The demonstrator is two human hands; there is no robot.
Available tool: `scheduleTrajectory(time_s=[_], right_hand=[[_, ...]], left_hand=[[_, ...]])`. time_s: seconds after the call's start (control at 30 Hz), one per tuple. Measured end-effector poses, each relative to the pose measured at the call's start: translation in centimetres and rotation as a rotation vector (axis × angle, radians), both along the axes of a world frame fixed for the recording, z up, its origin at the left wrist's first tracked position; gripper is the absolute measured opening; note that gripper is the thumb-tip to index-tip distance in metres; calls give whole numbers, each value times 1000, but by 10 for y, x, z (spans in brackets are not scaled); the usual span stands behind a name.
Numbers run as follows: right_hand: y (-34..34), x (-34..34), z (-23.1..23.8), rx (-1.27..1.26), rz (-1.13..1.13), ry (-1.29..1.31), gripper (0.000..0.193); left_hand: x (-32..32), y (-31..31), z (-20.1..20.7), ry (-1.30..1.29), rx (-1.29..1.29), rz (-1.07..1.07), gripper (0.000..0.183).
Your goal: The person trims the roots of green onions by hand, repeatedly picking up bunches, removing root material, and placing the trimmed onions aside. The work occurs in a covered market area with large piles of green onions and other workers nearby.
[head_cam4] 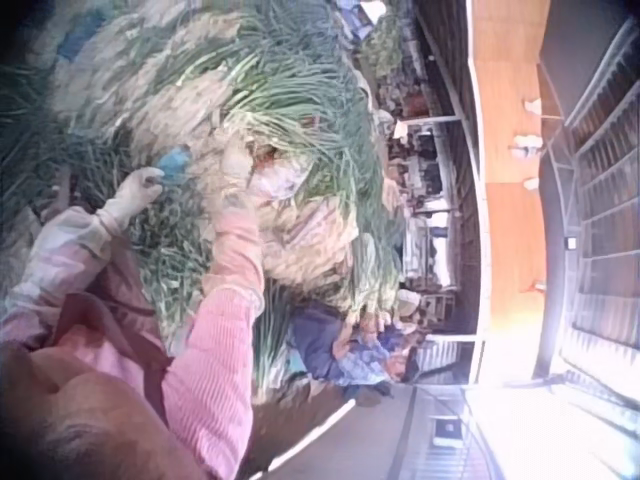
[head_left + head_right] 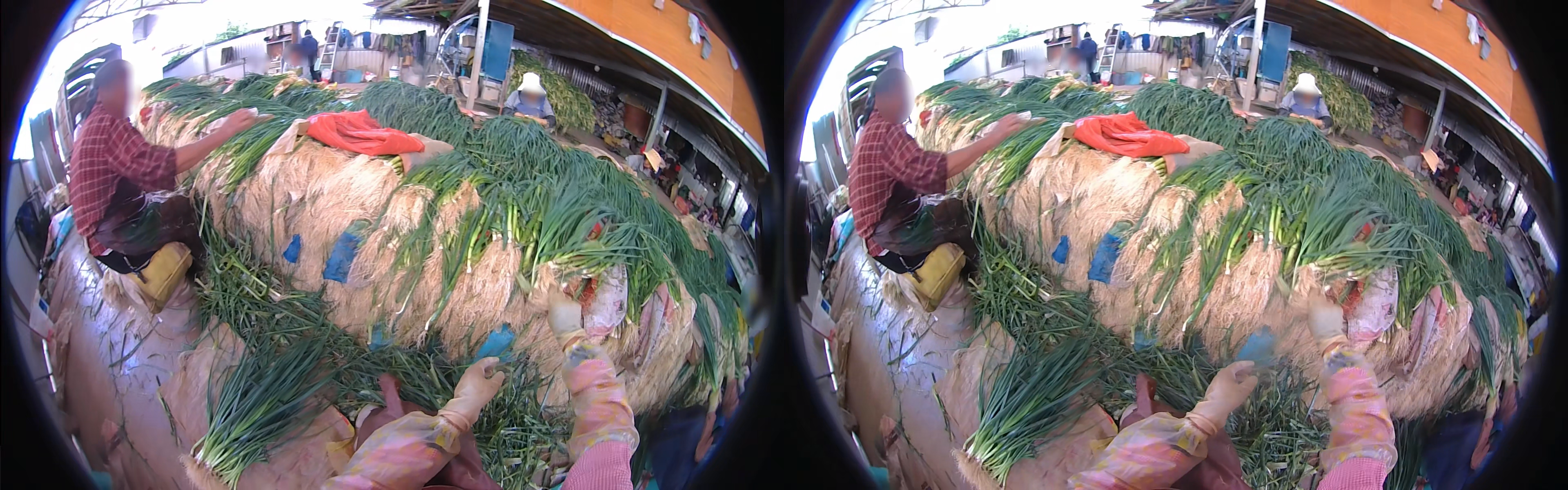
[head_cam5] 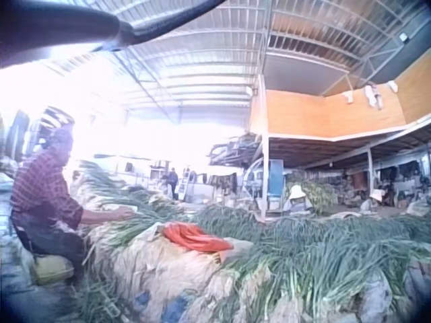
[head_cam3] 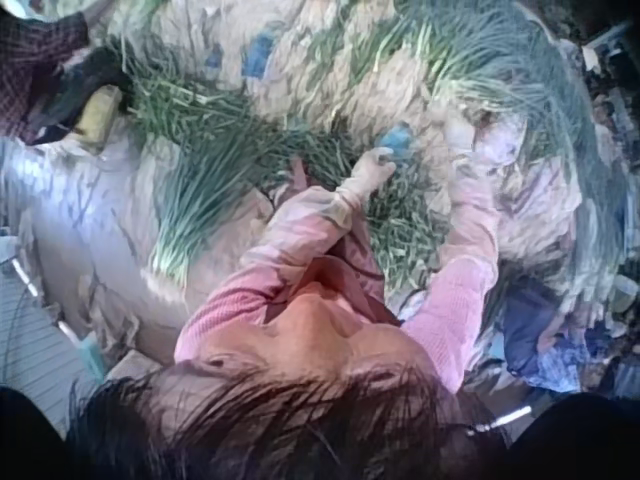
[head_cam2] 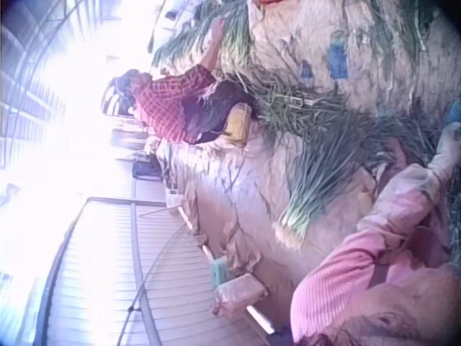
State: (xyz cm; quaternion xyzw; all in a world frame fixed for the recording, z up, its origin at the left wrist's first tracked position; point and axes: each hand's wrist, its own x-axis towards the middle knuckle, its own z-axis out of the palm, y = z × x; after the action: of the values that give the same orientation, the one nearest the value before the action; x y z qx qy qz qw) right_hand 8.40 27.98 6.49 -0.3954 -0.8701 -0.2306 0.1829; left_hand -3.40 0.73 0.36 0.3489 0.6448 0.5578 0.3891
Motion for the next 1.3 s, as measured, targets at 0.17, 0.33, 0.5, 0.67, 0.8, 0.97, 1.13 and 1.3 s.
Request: scheduleTrajectory(time_s=[0.17, 0.33, 0.5, 0.67, 0.8, 0.97, 1.13, 1.3], right_hand=[[-20, 25, 36, 141, 115, -61, 25], [-19, 89, 53, 265, -64, 27, 17], [-26, 131, 35, -212, -347, -226, 33], [-97, 69, 89, 113, 13, 68, 77], [-77, 65, 51, 72, -2, -29, 84], [-17, 82, 11, -110, -252, -197, 47], [-25, 36, 58, -36, -188, 50, 14], [-74, 7, 93, -285, 215, 470, 42]], left_hand=[[-3, -4, -1, -34, 38, 19, 48], [-5, -2, -4, -53, 66, 11, 48], [-1, 0, -16, -27, 80, 3, 48], [-6, -7, -10, 1, 24, 9, 47], [-1, -5, -7, 64, -7, 10, 46], [0, -6, 4, -13, -21, -42, 47], [-6, -10, 3, -12, -48, -26, 47], [-1, -3, -21, -25, 76, 22, 49]])
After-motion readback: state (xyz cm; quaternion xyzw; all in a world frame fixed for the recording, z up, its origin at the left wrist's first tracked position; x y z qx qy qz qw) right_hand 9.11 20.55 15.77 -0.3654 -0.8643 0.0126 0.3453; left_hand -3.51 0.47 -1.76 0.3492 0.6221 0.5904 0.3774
